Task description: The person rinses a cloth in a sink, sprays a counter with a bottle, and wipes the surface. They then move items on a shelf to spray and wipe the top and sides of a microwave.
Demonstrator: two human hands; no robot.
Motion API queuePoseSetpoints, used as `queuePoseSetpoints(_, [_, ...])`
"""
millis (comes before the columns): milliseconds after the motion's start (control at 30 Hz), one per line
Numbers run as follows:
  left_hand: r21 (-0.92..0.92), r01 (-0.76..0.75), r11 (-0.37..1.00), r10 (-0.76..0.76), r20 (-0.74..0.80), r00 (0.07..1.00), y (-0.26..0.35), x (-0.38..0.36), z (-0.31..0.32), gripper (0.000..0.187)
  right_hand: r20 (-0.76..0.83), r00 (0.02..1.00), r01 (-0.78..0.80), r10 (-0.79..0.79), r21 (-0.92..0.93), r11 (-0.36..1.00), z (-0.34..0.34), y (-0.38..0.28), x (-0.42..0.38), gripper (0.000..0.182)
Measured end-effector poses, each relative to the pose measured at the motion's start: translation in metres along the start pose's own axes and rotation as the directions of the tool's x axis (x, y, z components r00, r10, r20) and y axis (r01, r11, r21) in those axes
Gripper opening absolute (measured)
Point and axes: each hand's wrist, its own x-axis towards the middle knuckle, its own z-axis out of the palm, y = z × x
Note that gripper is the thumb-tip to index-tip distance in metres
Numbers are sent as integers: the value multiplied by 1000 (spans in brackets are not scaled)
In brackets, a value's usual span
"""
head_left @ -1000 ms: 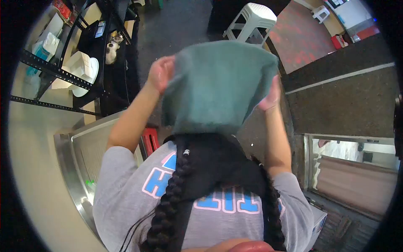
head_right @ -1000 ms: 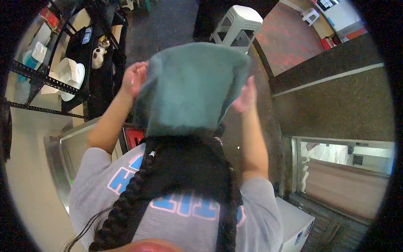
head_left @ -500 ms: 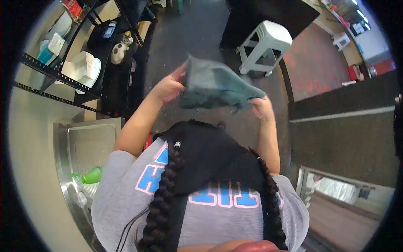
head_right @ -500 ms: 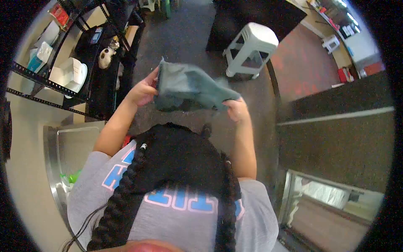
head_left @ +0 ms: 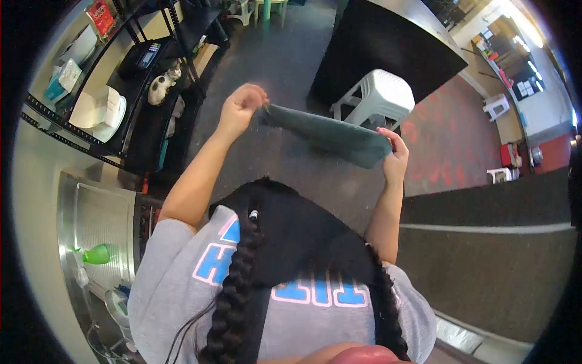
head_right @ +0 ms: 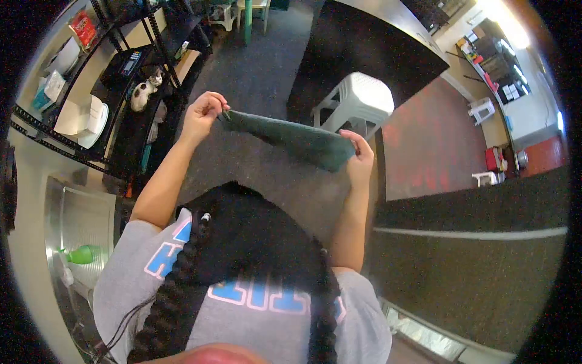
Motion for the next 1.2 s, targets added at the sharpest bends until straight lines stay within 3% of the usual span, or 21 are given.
queuePoseSetpoints(67, [17, -7, 1000, 8, -70, 997, -10, 21, 4, 17, 25, 997, -71, 70, 60, 996, -6, -3, 26, 19])
queuePoseSetpoints(133, [38, 5, 999, 0, -132, 991, -18, 40, -3, 17, -107, 977, 152, -185, -259, 954, -5, 7, 51, 21])
queuePoseSetpoints(200, [410, 66, 910, 29, -222, 975, -20, 59, -14, 20, -77, 951, 254, -299, -350, 902, -8, 22, 76, 21])
queuePoseSetpoints(267, [335, 152, 930, -54, -285, 957, -29, 78, -23, 24, -107, 993, -77, 57, -192, 978, -1, 33, 96, 23])
queuePoseSetpoints(300, [144, 227, 963, -183, -266, 946, -40, 88, -31, 27, -71, 997, -36, 36, 3, 999, 13, 36, 109, 24])
queuePoseSetpoints(333, [-50, 302, 952, -305, -220, 927, -50, 99, -40, 31, -66, 997, -34, 35, 10, 999, 21, 41, 122, 24])
queuePoseSetpoints(400, [-68, 355, 932, -361, -193, 912, -63, 118, -51, 30, -3, 988, -152, 153, 68, 986, 40, 49, 144, 24])
queuePoseSetpoints(467, [-168, 392, 905, -415, -138, 899, -77, 141, -64, 31, -27, 987, -160, 160, 27, 987, 61, 54, 166, 23])
queuePoseSetpoints(533, [-139, 443, 886, -458, -109, 882, -100, 162, -86, 28, -5, 987, -156, 158, 142, 977, 85, 52, 190, 25])
queuePoseSetpoints(567, [-118, 488, 865, -499, -99, 861, -102, 176, -97, 26, -61, 966, -240, 252, 159, 958, 97, 47, 202, 27])
queuePoseSetpoints(600, [-202, 523, 828, -544, -60, 837, -104, 191, -107, 23, -77, 974, -200, 215, 171, 965, 109, 51, 219, 27])
queuePoseSetpoints(633, [-228, 570, 790, -583, 13, 813, -120, 206, -130, 23, -66, 962, -227, 264, 339, 913, 117, 60, 237, 29])
queuePoseSetpoints(667, [-305, 536, 787, -548, 54, 835, -139, 221, -146, 25, -38, 949, -256, 314, 495, 831, 126, 63, 251, 32])
queuePoseSetpoints(733, [-283, 569, 772, -576, 68, 815, -144, 256, -180, 40, -11, 952, -253, 306, 538, 804, 150, 59, 290, 35])
queuePoseSetpoints(800, [-490, 556, 671, -569, 140, 810, -150, 287, -209, 36, 25, 950, -269, 312, 574, 774, 182, 61, 326, 38])
queuePoseSetpoints(933, [-597, 560, 575, -462, 328, 824, -174, 334, -276, 31, 81, 966, -246, 246, 588, 771, 244, 73, 382, 31])
queuePoseSetpoints(1000, [-358, 473, 805, -437, 179, 881, -174, 350, -289, 33, -89, 971, -193, 224, 269, 944, 275, 75, 402, 27])
queuePoseSetpoints(1033, [-201, 506, 839, -488, 136, 862, -169, 358, -296, 40, -121, 980, -146, 160, 119, 982, 287, 73, 412, 28])
queuePoseSetpoints(1133, [90, 456, 885, -460, 27, 888, -181, 375, -312, 29, -111, 991, -86, 78, -67, 994, 306, 85, 442, 29])
queuePoseSetpoints(1167, [85, 460, 884, -462, 4, 887, -178, 382, -315, 29, -107, 990, -99, 93, -52, 994, 313, 89, 453, 26])
queuePoseSetpoints(1200, [306, 341, 889, -346, -39, 937, -168, 389, -316, 26, -81, 992, -101, 96, -56, 993, 321, 92, 465, 26])
